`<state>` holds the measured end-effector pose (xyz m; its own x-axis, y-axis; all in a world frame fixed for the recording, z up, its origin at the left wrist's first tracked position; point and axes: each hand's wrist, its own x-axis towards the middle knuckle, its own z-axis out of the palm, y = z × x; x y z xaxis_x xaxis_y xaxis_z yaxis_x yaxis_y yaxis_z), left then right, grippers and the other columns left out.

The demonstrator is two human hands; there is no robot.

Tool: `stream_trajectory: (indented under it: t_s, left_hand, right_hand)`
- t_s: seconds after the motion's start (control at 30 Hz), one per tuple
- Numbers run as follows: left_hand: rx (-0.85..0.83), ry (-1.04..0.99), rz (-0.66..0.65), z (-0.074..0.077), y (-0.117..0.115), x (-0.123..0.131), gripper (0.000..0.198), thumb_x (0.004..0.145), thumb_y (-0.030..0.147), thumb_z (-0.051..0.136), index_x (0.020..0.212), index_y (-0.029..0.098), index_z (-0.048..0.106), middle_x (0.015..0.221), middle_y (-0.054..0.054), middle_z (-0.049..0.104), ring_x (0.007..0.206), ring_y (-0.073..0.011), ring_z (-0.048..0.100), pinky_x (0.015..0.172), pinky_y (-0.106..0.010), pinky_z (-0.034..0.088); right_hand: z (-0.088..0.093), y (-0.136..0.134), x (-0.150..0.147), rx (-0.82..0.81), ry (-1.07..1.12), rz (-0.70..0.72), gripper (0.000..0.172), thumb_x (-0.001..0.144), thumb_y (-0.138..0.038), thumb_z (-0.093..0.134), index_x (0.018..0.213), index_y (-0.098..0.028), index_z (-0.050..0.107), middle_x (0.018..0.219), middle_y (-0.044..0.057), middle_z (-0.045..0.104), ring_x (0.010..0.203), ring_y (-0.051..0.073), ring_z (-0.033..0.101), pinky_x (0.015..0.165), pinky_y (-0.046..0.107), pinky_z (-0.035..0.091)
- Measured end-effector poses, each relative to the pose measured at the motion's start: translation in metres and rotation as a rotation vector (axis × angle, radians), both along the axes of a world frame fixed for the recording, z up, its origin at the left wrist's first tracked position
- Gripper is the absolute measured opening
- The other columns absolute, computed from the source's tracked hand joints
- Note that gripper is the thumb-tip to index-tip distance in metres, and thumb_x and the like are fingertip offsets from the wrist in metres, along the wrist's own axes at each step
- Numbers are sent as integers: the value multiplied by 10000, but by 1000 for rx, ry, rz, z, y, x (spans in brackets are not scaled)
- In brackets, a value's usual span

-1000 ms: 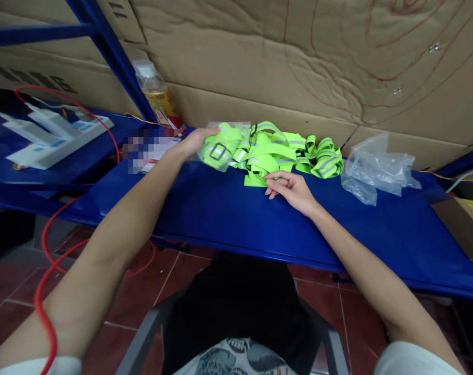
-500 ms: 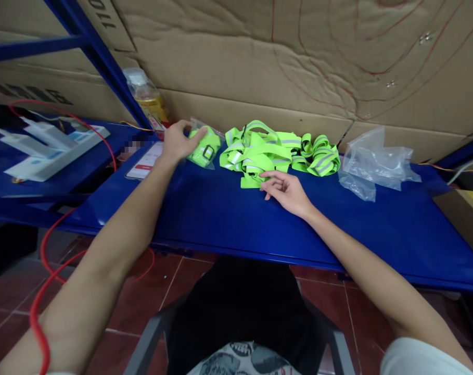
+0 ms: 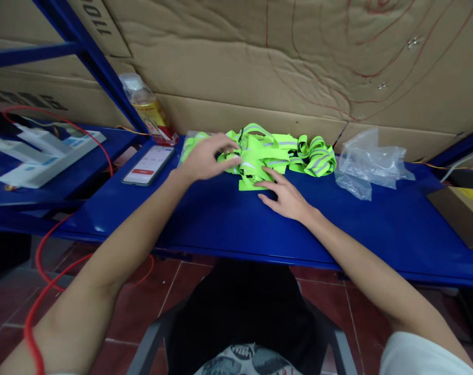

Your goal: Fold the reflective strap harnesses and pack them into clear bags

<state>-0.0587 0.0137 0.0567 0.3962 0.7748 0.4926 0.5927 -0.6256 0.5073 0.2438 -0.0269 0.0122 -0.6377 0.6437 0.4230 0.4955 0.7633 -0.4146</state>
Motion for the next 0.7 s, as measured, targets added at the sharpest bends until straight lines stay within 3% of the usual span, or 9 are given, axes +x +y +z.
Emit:
stream_trajectory:
  t_s: [0.1, 0.13, 0.2, 0.27, 0.33, 0.43, 0.53, 0.6, 0.7]
  left_hand:
    - [10, 95, -201, -23, -2, 25, 915, 732, 659, 925, 1498, 255, 631, 1418, -167, 576, 1276, -371, 633, 1102, -518, 540]
    - [46, 86, -250, -30, -2, 30, 911, 771, 581, 920, 1558, 267, 584, 1435, -174, 560, 1321, -373, 614, 1105, -518, 551]
    - [103, 48, -307, -37, -3, 38, 816, 896, 430, 833, 1630, 292, 503, 1458, -166, 561, 1369, -345, 599, 1140, -517, 549]
    - [156, -15, -351, -38, -8, 44, 676, 1004, 299, 685, 1646, 297, 472, 1445, -150, 604, 1334, -297, 632, 1142, -495, 556]
    - [191, -81, -388, -36, -16, 52, 587, 1060, 224, 555, 1636, 300, 477, 1406, -133, 658, 1268, -259, 675, 1112, -467, 577]
    - [239, -108, -374, -30, -26, 62, 524, 1090, 272, 541, 1609, 336, 506, 1439, -115, 671, 1344, -267, 656, 1163, -499, 554]
    - [333, -143, -252, -25, -29, 62, 491, 1073, 406, 621, 1554, 329, 557, 1472, -126, 648, 1419, -308, 598, 1237, -556, 485]
    - [350, -194, -164, -21, -27, 56, 481, 1074, 431, 597, 1536, 301, 560, 1456, -146, 641, 1412, -327, 587, 1234, -567, 474]
    - [325, -197, -132, -18, -22, 46, 612, 1027, 452, 623, 1596, 279, 477, 1511, -172, 583, 1450, -373, 545, 1227, -592, 469]
  right_hand:
    - [-3, 2, 2, 9, 43, -32, 234, 1025, -361, 667, 1240, -270, 693, 1522, 138, 604, 1442, 350, 610, 1186, 557, 534]
    - [-3, 3, 3, 23, 78, -58, 263, 1006, -369, 692, 1246, -268, 655, 1480, 144, 618, 1437, 358, 605, 1161, 548, 546]
    - [-3, 4, 4, 34, 135, -108, 479, 945, -418, 778, 1348, -265, 570, 1471, 158, 613, 1452, 383, 585, 1132, 543, 559]
    - [-2, 6, 6, 24, 156, -131, 799, 868, -476, 867, 1521, -263, 458, 1570, 176, 564, 1492, 409, 556, 1156, 554, 546]
    - [0, 7, 7, 1, 146, -132, 963, 846, -485, 891, 1633, -276, 377, 1650, 166, 530, 1517, 416, 541, 1202, 569, 514]
    - [2, 10, 8, -14, 217, -167, 705, 916, -367, 785, 1566, -280, 529, 1565, 124, 643, 1455, 393, 604, 1223, 576, 492]
    - [5, 16, 9, 1, 421, -249, 410, 879, -306, 751, 1284, -255, 705, 1351, 103, 753, 1310, 366, 685, 1200, 572, 506]
    - [9, 20, 11, -86, 580, -277, 378, 833, -358, 811, 1186, -269, 708, 1269, 89, 762, 1213, 347, 718, 1116, 556, 568]
    - [17, 24, 15, -486, 812, -237, 518, 832, -560, 844, 1256, -319, 670, 1221, 76, 774, 1028, 318, 767, 869, 510, 664]
